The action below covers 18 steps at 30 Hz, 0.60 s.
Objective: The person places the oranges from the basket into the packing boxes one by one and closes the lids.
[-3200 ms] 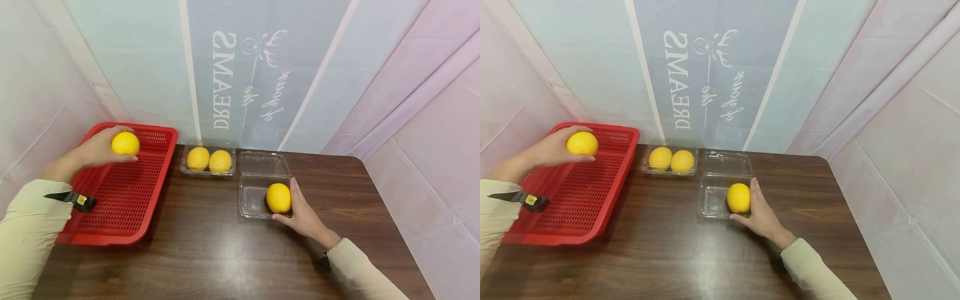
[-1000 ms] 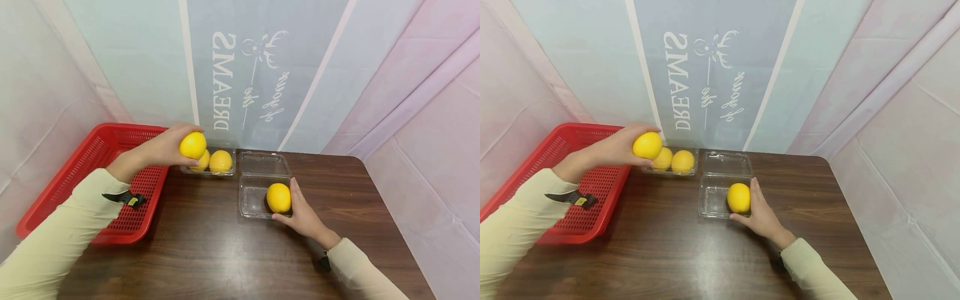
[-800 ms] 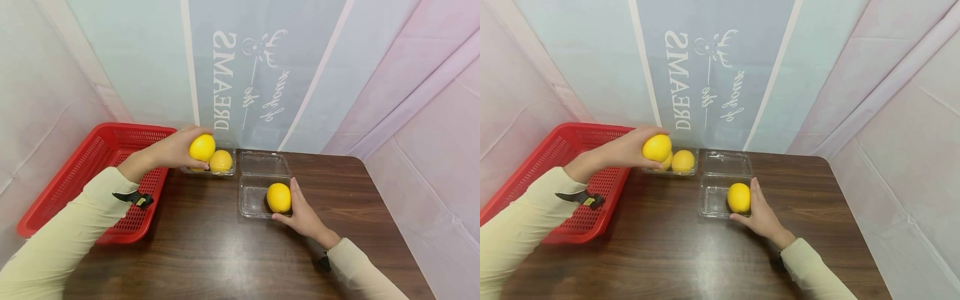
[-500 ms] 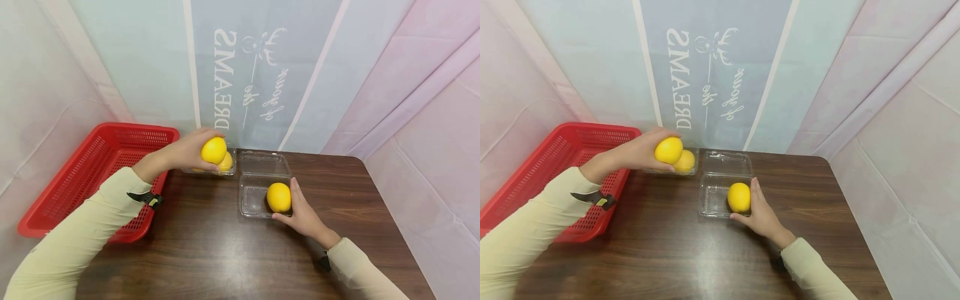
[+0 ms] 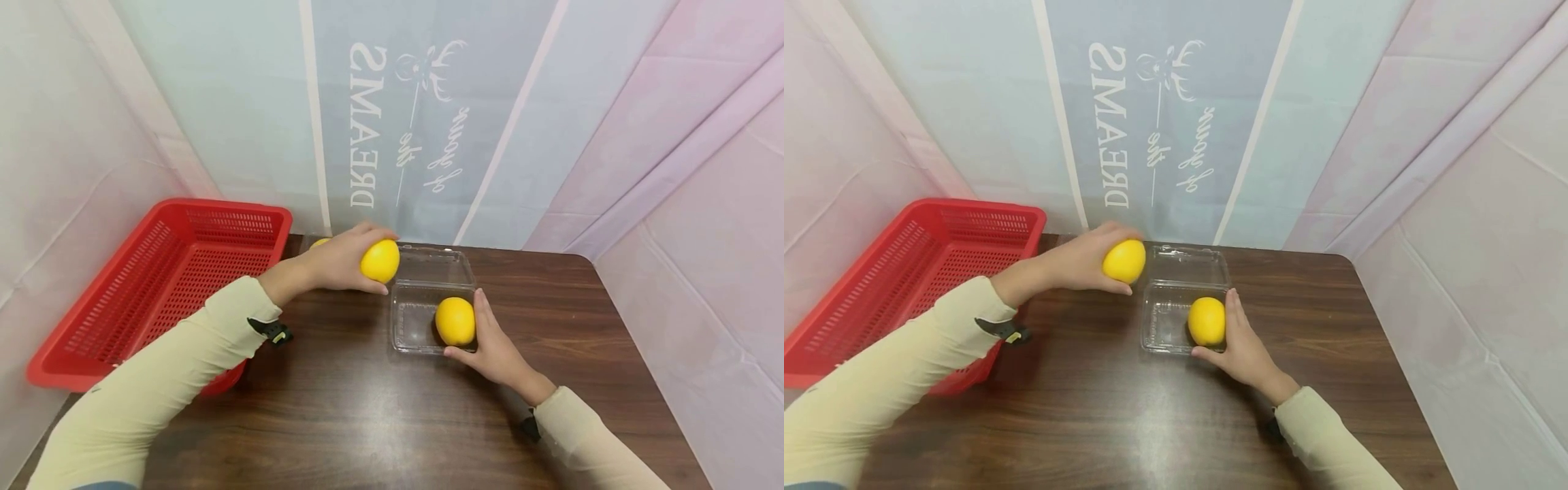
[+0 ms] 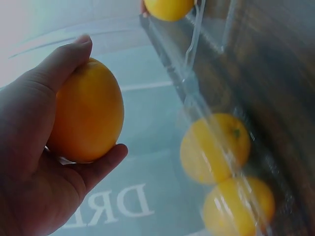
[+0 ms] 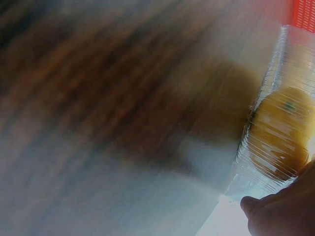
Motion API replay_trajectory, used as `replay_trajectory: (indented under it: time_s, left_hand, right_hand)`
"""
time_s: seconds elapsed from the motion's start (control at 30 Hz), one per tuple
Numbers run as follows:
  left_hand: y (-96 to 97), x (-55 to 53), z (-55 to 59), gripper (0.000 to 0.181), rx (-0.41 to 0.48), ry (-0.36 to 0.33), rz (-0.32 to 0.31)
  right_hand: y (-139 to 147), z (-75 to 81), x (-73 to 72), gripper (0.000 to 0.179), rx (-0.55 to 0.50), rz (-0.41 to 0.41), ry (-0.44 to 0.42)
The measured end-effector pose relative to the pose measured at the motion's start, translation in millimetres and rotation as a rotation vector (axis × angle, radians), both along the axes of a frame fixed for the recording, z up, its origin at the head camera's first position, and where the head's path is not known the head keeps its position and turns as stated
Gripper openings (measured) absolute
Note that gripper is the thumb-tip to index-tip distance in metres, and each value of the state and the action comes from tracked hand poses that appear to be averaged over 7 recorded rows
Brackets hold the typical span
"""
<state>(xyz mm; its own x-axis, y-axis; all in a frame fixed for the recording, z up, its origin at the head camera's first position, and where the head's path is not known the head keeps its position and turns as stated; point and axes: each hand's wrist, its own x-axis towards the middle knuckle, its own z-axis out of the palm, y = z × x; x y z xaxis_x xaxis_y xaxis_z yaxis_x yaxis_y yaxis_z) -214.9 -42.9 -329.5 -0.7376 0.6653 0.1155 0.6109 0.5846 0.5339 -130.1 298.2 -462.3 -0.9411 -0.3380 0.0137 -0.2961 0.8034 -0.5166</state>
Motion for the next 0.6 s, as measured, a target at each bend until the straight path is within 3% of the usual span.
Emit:
replay_trajectory:
  time_s: [0.6]
  left_hand:
    - [46.4,3.7,-34.4,0.089,-0.045,-0.03,-0.06]
  right_hand:
    - [1,8.3,-3.2,0.129,0.008,0.005,-0.041]
